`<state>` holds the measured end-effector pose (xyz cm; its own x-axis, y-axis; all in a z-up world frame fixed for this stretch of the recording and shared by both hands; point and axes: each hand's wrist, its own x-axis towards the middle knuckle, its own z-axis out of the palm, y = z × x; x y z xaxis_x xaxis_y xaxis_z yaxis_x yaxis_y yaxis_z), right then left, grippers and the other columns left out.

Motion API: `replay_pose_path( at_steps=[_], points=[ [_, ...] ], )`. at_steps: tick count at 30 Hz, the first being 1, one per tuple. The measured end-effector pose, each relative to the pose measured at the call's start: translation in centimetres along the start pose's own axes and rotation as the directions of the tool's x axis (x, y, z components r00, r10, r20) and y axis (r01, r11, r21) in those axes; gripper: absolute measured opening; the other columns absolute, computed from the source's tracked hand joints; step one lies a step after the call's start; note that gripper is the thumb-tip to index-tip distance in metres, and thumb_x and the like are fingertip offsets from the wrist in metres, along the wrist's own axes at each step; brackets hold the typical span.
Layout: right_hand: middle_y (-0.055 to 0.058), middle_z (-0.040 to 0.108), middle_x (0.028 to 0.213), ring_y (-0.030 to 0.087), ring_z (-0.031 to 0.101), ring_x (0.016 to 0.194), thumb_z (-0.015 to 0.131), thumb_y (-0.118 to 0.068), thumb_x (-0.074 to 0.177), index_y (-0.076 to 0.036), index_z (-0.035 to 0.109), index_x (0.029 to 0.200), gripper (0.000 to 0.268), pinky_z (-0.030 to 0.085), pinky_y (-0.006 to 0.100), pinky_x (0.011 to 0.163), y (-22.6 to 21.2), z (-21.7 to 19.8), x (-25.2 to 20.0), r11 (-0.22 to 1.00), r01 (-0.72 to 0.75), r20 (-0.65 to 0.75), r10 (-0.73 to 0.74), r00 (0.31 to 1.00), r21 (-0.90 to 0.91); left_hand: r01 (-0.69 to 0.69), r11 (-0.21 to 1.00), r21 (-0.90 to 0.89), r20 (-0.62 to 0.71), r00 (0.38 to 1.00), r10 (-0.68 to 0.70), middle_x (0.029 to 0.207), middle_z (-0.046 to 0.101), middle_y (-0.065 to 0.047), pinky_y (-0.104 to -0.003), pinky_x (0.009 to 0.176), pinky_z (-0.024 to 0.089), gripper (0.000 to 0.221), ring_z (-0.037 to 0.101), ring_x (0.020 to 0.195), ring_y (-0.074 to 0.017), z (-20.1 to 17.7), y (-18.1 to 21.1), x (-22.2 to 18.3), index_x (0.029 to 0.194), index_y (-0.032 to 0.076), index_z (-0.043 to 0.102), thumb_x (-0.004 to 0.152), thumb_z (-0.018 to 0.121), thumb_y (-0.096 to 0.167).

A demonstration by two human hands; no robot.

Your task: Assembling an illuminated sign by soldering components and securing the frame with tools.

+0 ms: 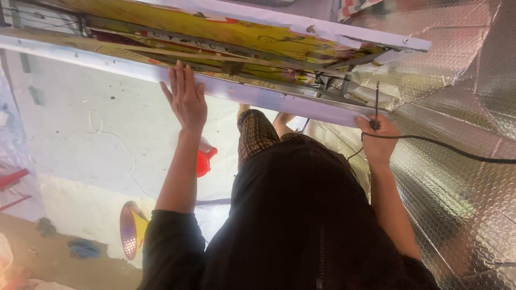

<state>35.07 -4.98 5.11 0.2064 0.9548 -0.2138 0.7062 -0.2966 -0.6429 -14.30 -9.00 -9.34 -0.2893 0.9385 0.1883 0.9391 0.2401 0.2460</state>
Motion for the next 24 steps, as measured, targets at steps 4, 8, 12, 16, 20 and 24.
replay_pose_path(
  at_steps=[4, 8, 12, 16, 20, 24],
  points=[
    [0.010, 0.060, 0.063, 0.019, 0.060, 0.059, 0.090, -0.018, 0.090, -0.008, 0.072, 0.086, 0.021, 0.043, 0.031, 0.060, 0.5, -0.1, 0.2, 1.000, 0.003, 0.012, -0.003, 1.000, -0.029, -0.032, 0.999, -0.001, -0.020, 0.999, 0.032, 0.167, 0.037, -0.009, -0.055, 0.122, -0.001, 0.052, 0.024, 0.155, -0.0288, 0.8, -0.5, -0.2, 0.152, 0.012, 0.056, 0.113, 0.047, 0.046],
    [0.012, 0.059, 0.064, 0.022, 0.055, 0.060, 0.090, -0.024, 0.094, -0.005, 0.071, 0.086, 0.028, 0.042, 0.033, 0.061, 0.3, -0.5, 0.1, 0.998, -0.002, 0.061, 0.005, 0.998, -0.059, -0.080, 0.988, -0.133, -0.019, 0.997, 0.078, 0.155, 0.055, -0.004, -0.060, 0.119, -0.007, 0.041, 0.032, 0.152, -0.0275, -2.3, 1.7, 2.1, 0.139, 0.019, 0.068, 0.103, 0.074, 0.037],
    [0.009, 0.063, 0.070, 0.022, 0.062, 0.069, 0.089, -0.027, 0.092, -0.011, 0.072, 0.084, 0.025, 0.044, 0.033, 0.069, 0.0, -0.4, -0.1, 0.990, -0.027, 0.034, 0.032, 0.999, -0.138, -0.277, 0.829, -0.486, -0.028, 0.953, 0.302, 0.120, 0.076, 0.002, -0.050, 0.120, 0.015, 0.029, 0.068, 0.121, -0.0210, -2.1, 5.1, 3.3, 0.114, 0.025, 0.078, 0.088, 0.089, 0.027],
    [0.011, 0.063, 0.069, 0.024, 0.060, 0.065, 0.089, -0.021, 0.093, -0.008, 0.073, 0.087, 0.021, 0.043, 0.035, 0.064, 0.4, -0.5, -0.2, 0.989, 0.016, 0.012, -0.015, 1.000, -0.147, -0.309, 0.789, -0.530, 0.081, 0.909, 0.410, 0.108, 0.071, 0.008, -0.058, 0.112, 0.031, 0.024, 0.067, 0.103, -0.0164, -1.5, 9.1, 3.7, 0.087, 0.024, 0.064, 0.087, 0.083, 0.038],
    [0.014, 0.062, 0.070, 0.027, 0.059, 0.064, 0.089, -0.019, 0.091, -0.003, 0.072, 0.089, 0.023, 0.043, 0.037, 0.064, 0.8, -0.3, -0.6, 0.985, 0.048, 0.024, -0.045, 0.999, -0.167, -0.270, 0.754, -0.599, 0.134, 0.894, 0.427, 0.108, 0.069, 0.012, -0.051, 0.106, 0.040, 0.025, 0.067, 0.099, -0.0161, -2.8, 9.0, 4.4, 0.081, 0.024, 0.063, 0.086, 0.083, 0.039],
    [0.012, 0.062, 0.071, 0.024, 0.059, 0.066, 0.089, -0.020, 0.092, -0.005, 0.072, 0.089, 0.023, 0.043, 0.035, 0.064, 1.8, -0.4, -0.8, 0.990, 0.025, 0.028, -0.021, 0.999, -0.136, -0.247, 0.765, -0.594, 0.173, 0.890, 0.422, 0.111, 0.068, 0.015, -0.043, 0.104, 0.043, 0.021, 0.068, 0.100, -0.0152, -2.3, 9.2, 3.7, 0.082, 0.027, 0.064, 0.085, 0.083, 0.036]
  ],
)
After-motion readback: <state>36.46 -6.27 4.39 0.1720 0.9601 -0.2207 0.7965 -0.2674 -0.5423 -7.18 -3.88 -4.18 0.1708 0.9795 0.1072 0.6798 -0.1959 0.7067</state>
